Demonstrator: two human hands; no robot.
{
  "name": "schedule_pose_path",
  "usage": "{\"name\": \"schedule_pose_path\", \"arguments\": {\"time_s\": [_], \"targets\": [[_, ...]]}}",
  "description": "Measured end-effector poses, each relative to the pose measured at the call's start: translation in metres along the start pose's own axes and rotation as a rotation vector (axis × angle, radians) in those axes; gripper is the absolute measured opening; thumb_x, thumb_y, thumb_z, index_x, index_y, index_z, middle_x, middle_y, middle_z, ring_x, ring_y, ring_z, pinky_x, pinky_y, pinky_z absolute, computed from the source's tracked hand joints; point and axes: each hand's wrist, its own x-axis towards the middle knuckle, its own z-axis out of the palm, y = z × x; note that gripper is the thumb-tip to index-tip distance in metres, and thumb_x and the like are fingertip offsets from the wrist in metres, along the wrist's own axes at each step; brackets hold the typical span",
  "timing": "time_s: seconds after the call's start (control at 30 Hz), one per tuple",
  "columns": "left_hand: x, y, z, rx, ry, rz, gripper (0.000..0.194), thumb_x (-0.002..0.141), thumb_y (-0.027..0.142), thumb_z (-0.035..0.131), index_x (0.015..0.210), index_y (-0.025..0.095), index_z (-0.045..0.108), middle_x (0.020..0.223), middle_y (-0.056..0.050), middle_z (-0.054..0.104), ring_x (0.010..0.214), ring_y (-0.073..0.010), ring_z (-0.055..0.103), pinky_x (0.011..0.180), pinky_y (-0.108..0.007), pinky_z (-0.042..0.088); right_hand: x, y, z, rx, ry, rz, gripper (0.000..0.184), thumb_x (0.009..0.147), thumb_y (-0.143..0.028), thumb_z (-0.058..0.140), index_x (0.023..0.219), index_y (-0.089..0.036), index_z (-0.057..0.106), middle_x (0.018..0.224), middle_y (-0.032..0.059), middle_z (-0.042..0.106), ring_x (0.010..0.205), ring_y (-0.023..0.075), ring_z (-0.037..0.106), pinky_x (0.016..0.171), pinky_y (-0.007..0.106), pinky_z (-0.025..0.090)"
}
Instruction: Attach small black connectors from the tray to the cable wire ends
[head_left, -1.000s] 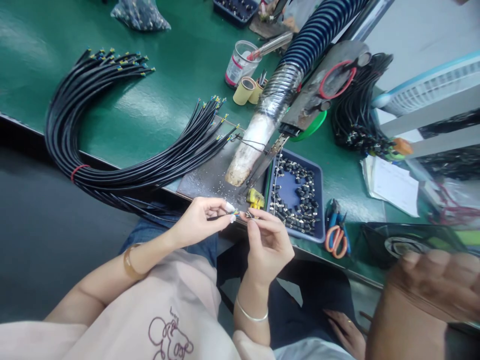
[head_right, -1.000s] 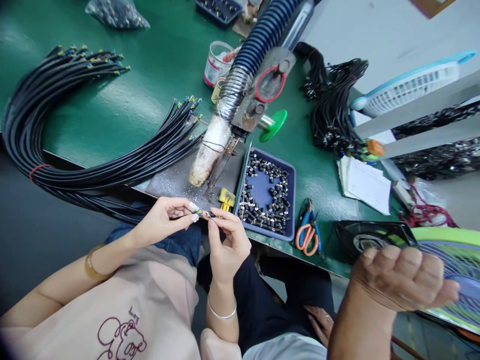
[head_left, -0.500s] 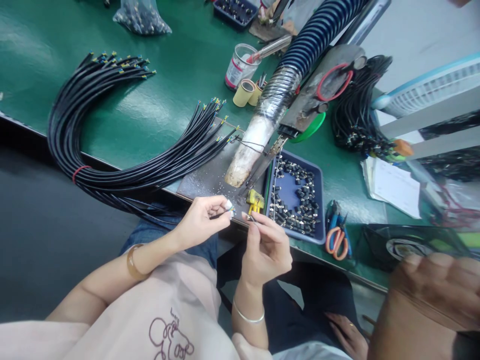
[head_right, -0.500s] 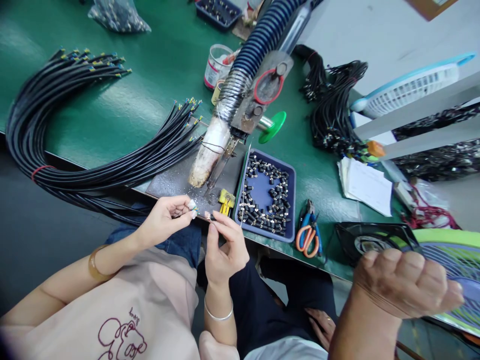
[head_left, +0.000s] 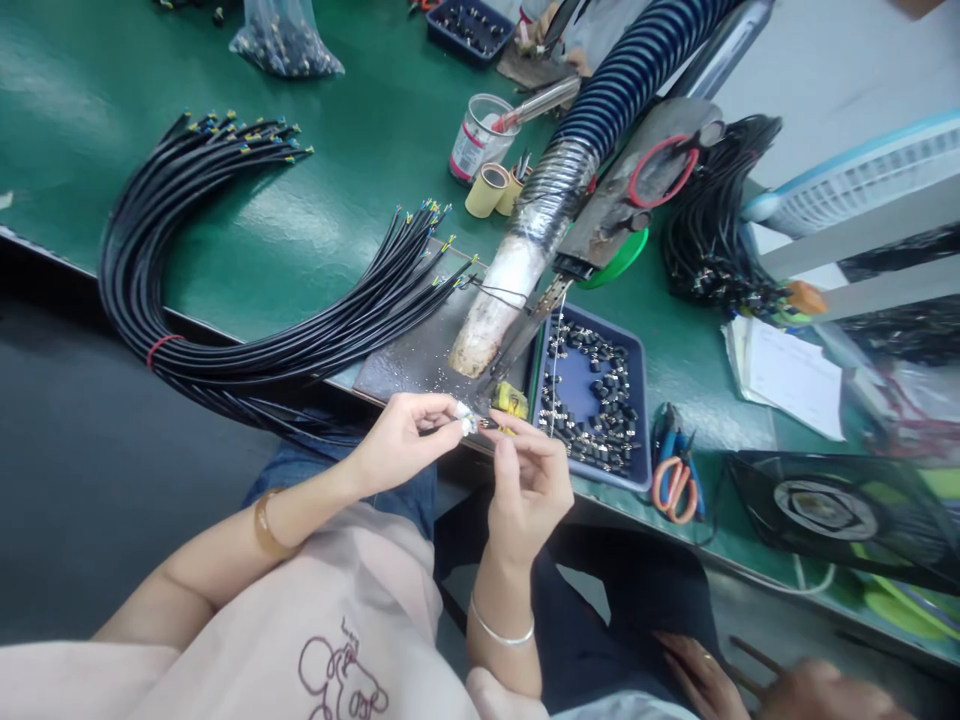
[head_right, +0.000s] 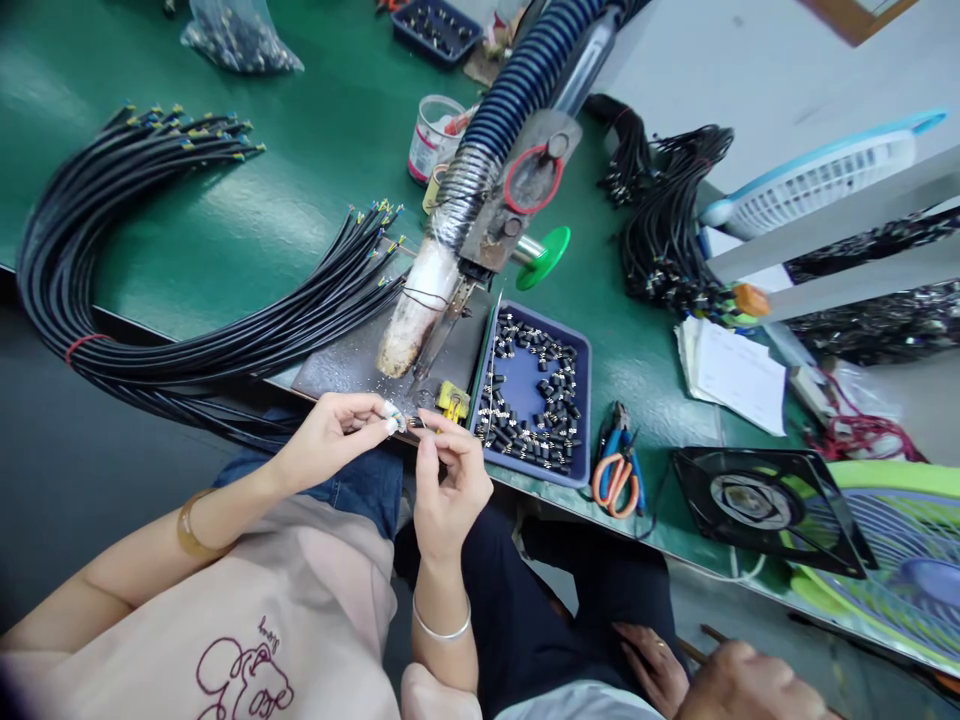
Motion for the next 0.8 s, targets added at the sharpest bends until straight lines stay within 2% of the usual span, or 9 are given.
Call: {"name": "schedule_pose_path", "arguments": {"time_s": [0.2, 0.37, 0.57, 0.8], "targets": [[0.005, 0.003, 0.002, 0.021, 0.021, 0.016, 0.016, 0.078, 0.024, 0.063, 0.067, 0.013, 0.062, 0.062, 0.003, 0.053, 0.059, -0.0083, 0.044, 0.059, -0.021, 0.038, 0.004, 0.004, 0.001, -0.038, -0.054, -0.025, 0.014, 0.090, -0.022, 0.068, 0.076, -0.019, 0.064, 0.097, 0.0082, 0.079, 0.091, 0.0203, 0.078, 0.076, 0.032, 0.065], [0.010, 0.006, 0.003, 0.018, 0.053, 0.025, 0.014, 0.076, 0.022, 0.063, 0.065, 0.014, 0.061, 0.060, 0.004, 0.053, 0.057, -0.0081, 0.045, 0.059, -0.020, 0.040, 0.007, 0.006, 0.002, -0.025, -0.061, -0.053, 0.012, 0.089, -0.018, 0.067, 0.077, -0.020, 0.063, 0.105, 0.0077, 0.078, 0.084, 0.0174, 0.078, 0.078, 0.033, 0.066], [0.014, 0.009, 0.004, -0.008, 0.068, 0.046, 0.011, 0.076, 0.021, 0.062, 0.068, 0.015, 0.062, 0.060, 0.004, 0.054, 0.056, -0.0083, 0.048, 0.061, -0.021, 0.044, 0.012, 0.006, 0.004, -0.023, -0.054, -0.094, 0.011, 0.088, -0.017, 0.066, 0.078, -0.020, 0.062, 0.105, 0.0076, 0.077, 0.088, 0.0170, 0.077, 0.079, 0.032, 0.067], [0.016, 0.007, 0.005, 0.039, 0.097, 0.053, 0.013, 0.076, 0.023, 0.061, 0.067, 0.015, 0.058, 0.059, 0.005, 0.048, 0.055, -0.0077, 0.042, 0.056, -0.020, 0.037, 0.016, 0.006, 0.006, -0.072, -0.055, -0.155, 0.010, 0.088, -0.017, 0.067, 0.079, -0.021, 0.063, 0.103, 0.0076, 0.077, 0.092, 0.0179, 0.076, 0.079, 0.033, 0.067]]}}
